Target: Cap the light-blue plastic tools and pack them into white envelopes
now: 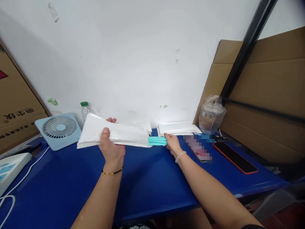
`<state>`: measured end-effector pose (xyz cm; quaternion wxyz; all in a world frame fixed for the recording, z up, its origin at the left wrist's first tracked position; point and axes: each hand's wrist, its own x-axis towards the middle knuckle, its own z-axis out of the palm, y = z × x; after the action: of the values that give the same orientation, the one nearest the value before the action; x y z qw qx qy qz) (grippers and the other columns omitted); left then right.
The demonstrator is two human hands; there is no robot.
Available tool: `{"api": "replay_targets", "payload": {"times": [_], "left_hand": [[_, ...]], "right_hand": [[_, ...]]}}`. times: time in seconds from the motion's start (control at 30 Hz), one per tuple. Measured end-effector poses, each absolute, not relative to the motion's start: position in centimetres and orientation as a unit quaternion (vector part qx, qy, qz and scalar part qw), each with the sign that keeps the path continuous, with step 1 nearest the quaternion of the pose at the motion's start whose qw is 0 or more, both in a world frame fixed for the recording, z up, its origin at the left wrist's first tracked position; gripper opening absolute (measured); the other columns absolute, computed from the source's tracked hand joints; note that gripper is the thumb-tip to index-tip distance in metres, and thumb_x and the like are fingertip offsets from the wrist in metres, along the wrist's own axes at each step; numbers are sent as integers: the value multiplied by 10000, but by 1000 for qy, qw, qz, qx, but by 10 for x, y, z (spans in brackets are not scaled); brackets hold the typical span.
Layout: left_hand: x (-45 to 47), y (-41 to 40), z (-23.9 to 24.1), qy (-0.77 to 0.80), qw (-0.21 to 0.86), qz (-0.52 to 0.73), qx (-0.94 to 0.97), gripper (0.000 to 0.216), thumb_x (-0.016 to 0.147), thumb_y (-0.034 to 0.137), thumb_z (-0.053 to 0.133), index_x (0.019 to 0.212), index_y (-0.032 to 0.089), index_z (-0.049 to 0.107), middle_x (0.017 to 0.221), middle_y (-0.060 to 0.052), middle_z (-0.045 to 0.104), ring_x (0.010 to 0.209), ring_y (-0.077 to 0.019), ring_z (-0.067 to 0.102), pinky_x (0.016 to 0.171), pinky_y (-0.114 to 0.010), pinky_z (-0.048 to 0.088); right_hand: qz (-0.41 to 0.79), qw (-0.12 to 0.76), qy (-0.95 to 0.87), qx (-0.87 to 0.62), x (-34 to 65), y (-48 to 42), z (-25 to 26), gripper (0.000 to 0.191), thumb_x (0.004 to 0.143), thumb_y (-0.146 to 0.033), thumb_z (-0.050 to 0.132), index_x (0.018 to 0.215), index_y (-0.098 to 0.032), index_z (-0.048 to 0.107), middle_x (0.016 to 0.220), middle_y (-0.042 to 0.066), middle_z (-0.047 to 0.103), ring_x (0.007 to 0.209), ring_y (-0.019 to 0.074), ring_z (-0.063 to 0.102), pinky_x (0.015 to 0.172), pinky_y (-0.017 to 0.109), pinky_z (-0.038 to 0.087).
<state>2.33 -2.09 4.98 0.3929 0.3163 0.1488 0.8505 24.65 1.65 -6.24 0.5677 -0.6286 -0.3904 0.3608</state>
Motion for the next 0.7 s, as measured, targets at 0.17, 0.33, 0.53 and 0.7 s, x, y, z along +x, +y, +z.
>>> {"api": "replay_targets", "payload": {"times": [0.17, 0.33, 0.53, 0.7], "left_hand": [[-5, -5, 51, 144, 413, 860, 262, 259, 768, 375, 520, 946, 201, 591, 979, -15, 628, 1014, -158, 578, 878, -251, 485], [-15, 13, 40, 150, 445, 852, 233, 270, 741, 396, 504, 921, 203, 565, 870, -6, 628, 894, -140, 614, 842, -240, 498], [-10, 26, 22, 136, 538, 801, 225, 289, 711, 396, 478, 883, 189, 583, 832, -26, 625, 861, -147, 625, 837, -250, 497], [-8, 30, 16, 120, 552, 801, 198, 281, 709, 387, 485, 886, 193, 582, 796, -8, 629, 813, -131, 628, 821, -238, 497]], "right_hand": [[220, 507, -462, -694, 272, 13, -61, 356, 757, -446, 513, 504, -203, 448, 409, -26, 411, 483, 145, 460, 494, 245, 313], [117, 387, -564, -720, 247, 6, -65, 328, 824, -410, 456, 605, -195, 570, 649, 74, 596, 717, 213, 551, 644, 284, 333], [6, 285, -635, -718, 235, -1, -60, 318, 870, -371, 422, 723, -182, 632, 915, 121, 599, 951, 246, 499, 798, 332, 342], [191, 427, -656, -592, 240, -10, -36, 489, 911, -482, 300, 697, -178, 617, 747, 50, 600, 767, 176, 539, 717, 274, 386]]}}
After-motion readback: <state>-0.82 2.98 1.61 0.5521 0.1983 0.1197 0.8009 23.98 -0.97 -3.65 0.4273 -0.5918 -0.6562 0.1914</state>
